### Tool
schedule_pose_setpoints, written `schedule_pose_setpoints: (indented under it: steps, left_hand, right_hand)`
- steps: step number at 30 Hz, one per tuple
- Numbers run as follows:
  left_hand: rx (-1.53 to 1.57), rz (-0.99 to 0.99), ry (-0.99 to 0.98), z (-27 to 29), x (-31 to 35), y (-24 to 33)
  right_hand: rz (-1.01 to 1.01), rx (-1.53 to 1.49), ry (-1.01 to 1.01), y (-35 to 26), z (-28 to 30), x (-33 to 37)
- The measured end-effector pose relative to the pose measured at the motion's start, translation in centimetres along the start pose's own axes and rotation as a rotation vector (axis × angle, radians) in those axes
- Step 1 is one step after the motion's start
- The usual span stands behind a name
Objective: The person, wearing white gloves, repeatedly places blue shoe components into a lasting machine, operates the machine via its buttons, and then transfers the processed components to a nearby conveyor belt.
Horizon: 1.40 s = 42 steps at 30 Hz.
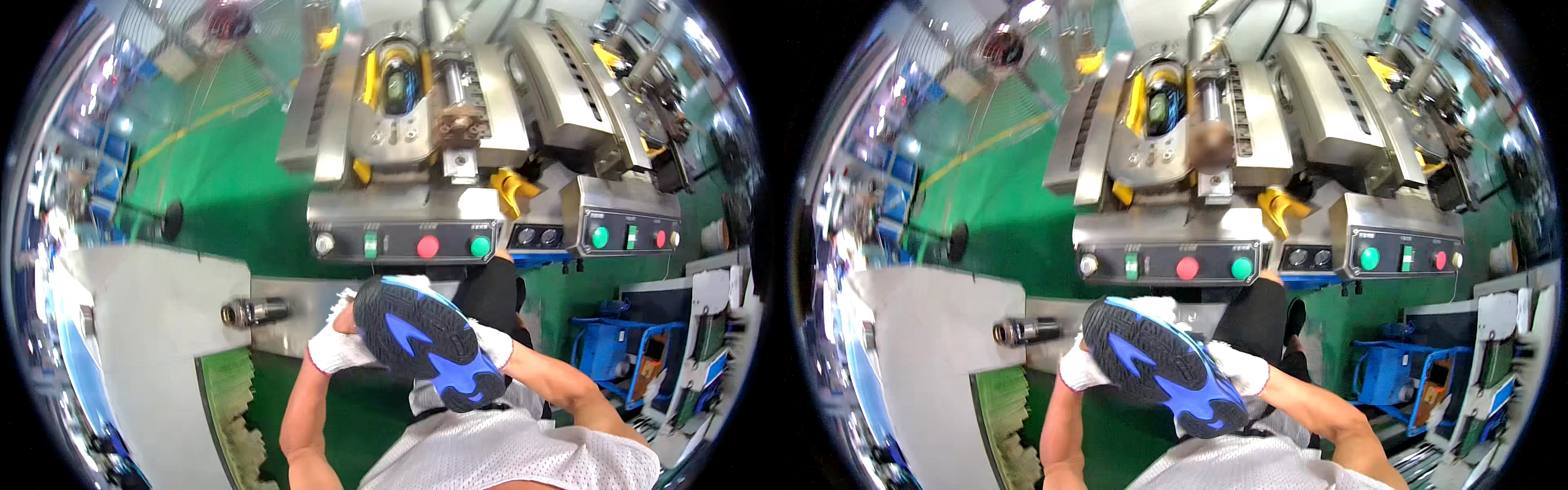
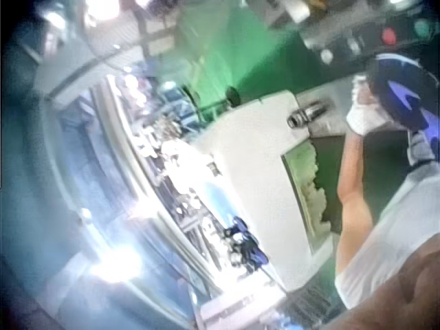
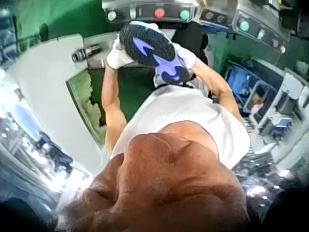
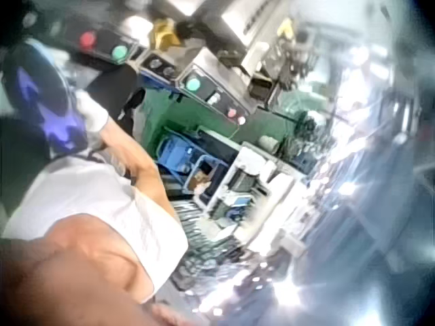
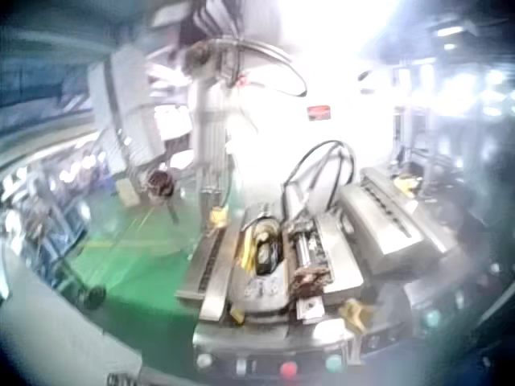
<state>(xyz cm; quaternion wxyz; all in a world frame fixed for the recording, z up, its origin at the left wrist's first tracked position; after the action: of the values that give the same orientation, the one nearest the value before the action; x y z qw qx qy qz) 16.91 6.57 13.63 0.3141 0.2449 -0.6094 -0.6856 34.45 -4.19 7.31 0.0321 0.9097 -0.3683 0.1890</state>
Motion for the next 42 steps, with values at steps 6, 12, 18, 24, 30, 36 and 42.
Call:
schedule_pose_setpoints:
  steps: [6,12,18,24,30,36,42]
  left_hand:
    - [-0.896,-0.233,0.292,5.4,-22.4,12.8]
    - [-1.088,-0.048,0.583,13.5,-40.1,6.6]
    - [-1.147,0.271,0.652,16.7,-47.3,0.3]
    - [-1.196,0.102,0.646,20.2,-45.0,8.6]
    - [-0.866,-0.179,0.882,16.3,-25.4,15.6]
    - [-0.725,0.002,0.924,10.5,-1.4,7.5]
    - [-0.708,0.441,0.869,7.3,12.6,-9.0]
  right_hand:
    - [0.486,0.192,0.217,-8.5,7.9,8.0]
    - [0.598,-0.030,0.334,-7.8,12.2,13.2]
    - [0.615,-0.266,0.452,-4.5,13.9,17.1]
    - [0.854,0.027,0.378,-7.1,10.8,16.5]
    - [0.853,0.048,0.392,-9.8,6.1,13.9]
    - [0.844,0.276,0.562,-13.8,-1.5,9.4]
    - [1.046,0.725,0.485,-24.6,-14.9,-2.2]
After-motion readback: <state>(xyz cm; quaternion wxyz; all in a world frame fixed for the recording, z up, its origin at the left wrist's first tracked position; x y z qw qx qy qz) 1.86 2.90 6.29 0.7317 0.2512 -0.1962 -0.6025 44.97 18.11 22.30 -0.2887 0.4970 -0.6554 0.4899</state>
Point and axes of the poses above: each hand's wrist, its own x-axis away from the middle knuckle, its own z-axis out of the back of the hand, y = z × x, the point moved 8 cm from there along -x, towards the middle knuckle, and after that the axes turned 4 degrees about y, right-handed, at the moved point
